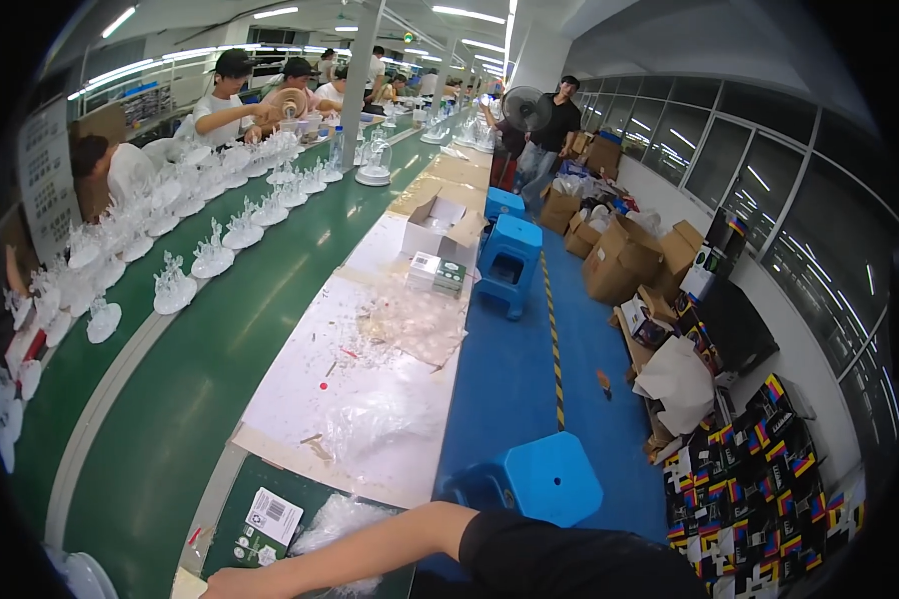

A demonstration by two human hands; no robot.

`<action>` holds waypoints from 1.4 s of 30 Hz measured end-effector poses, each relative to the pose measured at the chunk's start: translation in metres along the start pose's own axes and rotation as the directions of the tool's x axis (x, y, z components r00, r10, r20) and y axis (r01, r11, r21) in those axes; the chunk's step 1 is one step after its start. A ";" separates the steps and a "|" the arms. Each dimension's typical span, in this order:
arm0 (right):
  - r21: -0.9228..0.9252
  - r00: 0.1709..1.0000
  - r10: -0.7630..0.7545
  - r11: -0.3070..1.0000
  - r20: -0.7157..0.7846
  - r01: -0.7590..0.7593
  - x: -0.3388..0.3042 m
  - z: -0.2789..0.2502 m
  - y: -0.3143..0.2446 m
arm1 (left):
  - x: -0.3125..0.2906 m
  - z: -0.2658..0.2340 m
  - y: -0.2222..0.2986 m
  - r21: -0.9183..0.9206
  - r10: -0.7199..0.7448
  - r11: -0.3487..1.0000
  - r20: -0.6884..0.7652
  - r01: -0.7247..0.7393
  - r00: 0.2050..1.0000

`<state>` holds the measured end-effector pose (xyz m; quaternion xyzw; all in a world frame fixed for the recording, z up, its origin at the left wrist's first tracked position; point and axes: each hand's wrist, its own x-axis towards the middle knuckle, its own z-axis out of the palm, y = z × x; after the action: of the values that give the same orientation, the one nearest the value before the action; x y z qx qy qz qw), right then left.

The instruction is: Assembling PCB circuit boards into white plastic housings on a factory production line.

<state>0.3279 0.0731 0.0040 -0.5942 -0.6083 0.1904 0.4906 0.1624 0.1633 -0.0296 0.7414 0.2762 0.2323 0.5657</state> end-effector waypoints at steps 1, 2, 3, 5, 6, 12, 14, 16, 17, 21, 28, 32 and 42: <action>0.008 1.000 -0.012 1.000 -0.013 0.012 0.000 0.001 0.004 | 0.003 -0.001 -0.003 0.001 0.002 1.000 0.004 -0.002 1.000; 0.012 1.000 -0.012 1.000 -0.006 0.012 -0.001 -0.001 0.000 | 0.000 0.001 0.000 0.002 -0.018 1.000 -0.011 0.018 1.000; 0.019 1.000 -0.003 1.000 -0.001 0.003 -0.002 -0.004 -0.004 | -0.003 0.002 0.005 0.003 -0.038 0.999 -0.026 0.038 0.999; 0.026 1.000 0.004 1.000 0.007 -0.004 -0.002 -0.008 -0.010 | -0.005 0.007 0.025 0.013 -0.036 0.999 -0.034 0.037 0.999; 0.047 1.000 0.011 0.999 0.014 -0.011 -0.002 -0.010 -0.012 | -0.006 0.007 0.033 0.024 -0.029 0.999 -0.036 0.030 0.999; 0.034 1.000 -0.003 0.999 0.008 0.003 -0.002 -0.008 -0.009 | -0.004 0.001 0.008 0.005 -0.064 0.998 -0.039 0.064 0.997; 0.042 1.000 -0.017 0.999 0.002 0.017 -0.004 -0.008 -0.011 | -0.003 0.000 0.006 -0.028 -0.069 0.997 -0.034 0.068 0.997; 0.053 1.000 -0.010 0.999 0.019 0.009 -0.005 -0.009 -0.014 | -0.007 0.001 0.009 -0.060 -0.079 0.995 -0.027 0.078 0.996; 0.060 1.000 0.004 0.998 0.022 -0.005 -0.003 -0.011 -0.015 | -0.005 0.002 0.016 -0.076 -0.082 0.994 -0.013 0.081 0.997; 0.061 0.999 -0.042 0.997 -0.004 0.042 -0.001 -0.004 -0.009 | -0.002 0.000 0.003 -0.076 -0.062 0.995 0.006 0.062 0.998; 0.058 1.000 -0.010 0.998 -0.020 0.012 -0.003 -0.007 -0.014 | -0.003 0.000 0.011 -0.097 -0.046 0.994 0.040 0.050 0.998; 0.034 0.999 -0.030 0.999 -0.043 0.032 -0.003 -0.007 -0.011 | -0.001 0.000 0.003 -0.088 -0.039 0.995 0.021 0.041 0.999; 0.093 1.000 -0.001 0.996 -0.024 0.003 -0.004 -0.008 -0.014 | -0.002 0.002 0.009 -0.020 -0.042 0.999 -0.010 0.042 0.999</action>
<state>0.3266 0.0639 0.0174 -0.5725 -0.5934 0.2110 0.5249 0.1633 0.1590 -0.0216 0.7287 0.2922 0.2269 0.5763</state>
